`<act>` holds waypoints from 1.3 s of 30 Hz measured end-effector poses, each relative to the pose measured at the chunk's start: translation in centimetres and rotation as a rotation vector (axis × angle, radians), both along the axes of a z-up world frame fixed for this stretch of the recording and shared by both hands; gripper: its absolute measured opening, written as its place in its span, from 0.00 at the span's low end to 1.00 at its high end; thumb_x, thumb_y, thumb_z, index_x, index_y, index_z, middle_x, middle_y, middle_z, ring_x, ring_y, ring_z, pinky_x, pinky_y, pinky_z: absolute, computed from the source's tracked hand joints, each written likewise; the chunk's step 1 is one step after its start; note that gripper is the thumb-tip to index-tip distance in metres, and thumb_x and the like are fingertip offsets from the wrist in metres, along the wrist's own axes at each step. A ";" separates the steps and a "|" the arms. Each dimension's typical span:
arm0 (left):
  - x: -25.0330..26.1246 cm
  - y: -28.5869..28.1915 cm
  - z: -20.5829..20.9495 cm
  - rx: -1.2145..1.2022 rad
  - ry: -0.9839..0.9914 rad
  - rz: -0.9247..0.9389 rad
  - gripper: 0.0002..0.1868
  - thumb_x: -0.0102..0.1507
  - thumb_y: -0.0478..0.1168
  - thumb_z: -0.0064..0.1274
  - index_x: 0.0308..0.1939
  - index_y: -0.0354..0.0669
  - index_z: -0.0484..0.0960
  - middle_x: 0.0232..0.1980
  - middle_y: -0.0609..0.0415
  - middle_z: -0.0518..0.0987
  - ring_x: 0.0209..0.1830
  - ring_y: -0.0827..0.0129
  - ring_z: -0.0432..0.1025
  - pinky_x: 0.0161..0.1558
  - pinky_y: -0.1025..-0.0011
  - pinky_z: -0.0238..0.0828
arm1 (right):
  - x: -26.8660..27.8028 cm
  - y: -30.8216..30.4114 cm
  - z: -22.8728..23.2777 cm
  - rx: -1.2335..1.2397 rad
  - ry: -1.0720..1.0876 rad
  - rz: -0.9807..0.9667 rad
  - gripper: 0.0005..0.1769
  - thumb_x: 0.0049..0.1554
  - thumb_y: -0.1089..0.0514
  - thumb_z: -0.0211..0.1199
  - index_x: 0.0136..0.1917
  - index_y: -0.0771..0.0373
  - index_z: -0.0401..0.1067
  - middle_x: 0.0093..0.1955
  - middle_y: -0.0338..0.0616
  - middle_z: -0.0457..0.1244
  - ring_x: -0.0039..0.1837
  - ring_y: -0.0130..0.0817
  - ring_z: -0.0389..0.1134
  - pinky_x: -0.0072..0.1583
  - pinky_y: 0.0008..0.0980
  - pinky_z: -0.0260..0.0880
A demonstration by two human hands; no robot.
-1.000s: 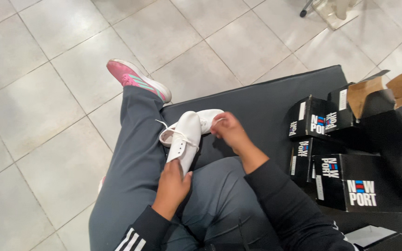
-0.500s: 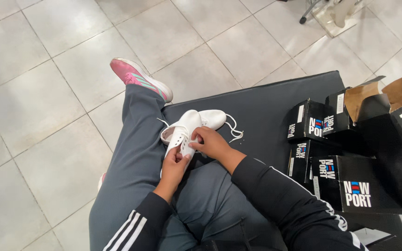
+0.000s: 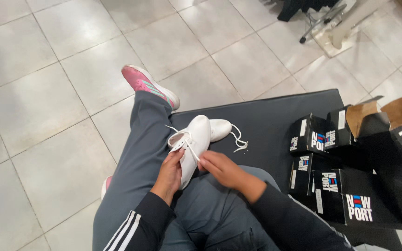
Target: The person laces a pair of white shoes. They take the shoes out of a box, thread a lace through the eyelets of each shoe one by one, and place the shoes on a bench.
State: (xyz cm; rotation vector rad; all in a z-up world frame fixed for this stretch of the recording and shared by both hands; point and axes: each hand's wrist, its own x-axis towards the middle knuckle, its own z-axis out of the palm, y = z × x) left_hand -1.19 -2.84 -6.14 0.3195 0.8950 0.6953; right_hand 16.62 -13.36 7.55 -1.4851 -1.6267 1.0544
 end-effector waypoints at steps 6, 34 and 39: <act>0.0 0.5 0.8 -0.040 -0.013 0.071 0.20 0.69 0.34 0.64 0.65 0.29 0.88 0.63 0.42 0.89 0.64 0.60 0.82 0.72 0.65 0.75 | -0.5 -5.7 1.6 -0.087 0.089 0.015 0.16 0.77 0.49 0.53 0.54 0.54 0.78 0.51 0.36 0.69 0.55 0.32 0.71 0.62 0.34 0.68; -0.5 -2.3 3.2 -0.051 -0.134 0.039 0.09 0.67 0.26 0.62 0.50 0.26 0.90 0.52 0.36 0.91 0.47 0.49 0.88 0.53 0.57 0.88 | -0.3 2.1 -6.7 -0.106 0.393 -0.647 0.13 0.55 0.66 0.83 0.53 0.66 0.84 0.43 0.48 0.76 0.43 0.27 0.79 0.49 0.30 0.82; 0.3 -2.7 2.3 -0.026 -0.036 -0.043 0.14 0.70 0.26 0.56 0.58 0.29 0.90 0.52 0.45 0.91 0.47 0.61 0.88 0.51 0.65 0.89 | 0.1 2.0 -7.1 -0.089 0.154 -0.638 0.10 0.52 0.63 0.83 0.46 0.60 0.85 0.36 0.43 0.74 0.37 0.23 0.71 0.42 0.25 0.74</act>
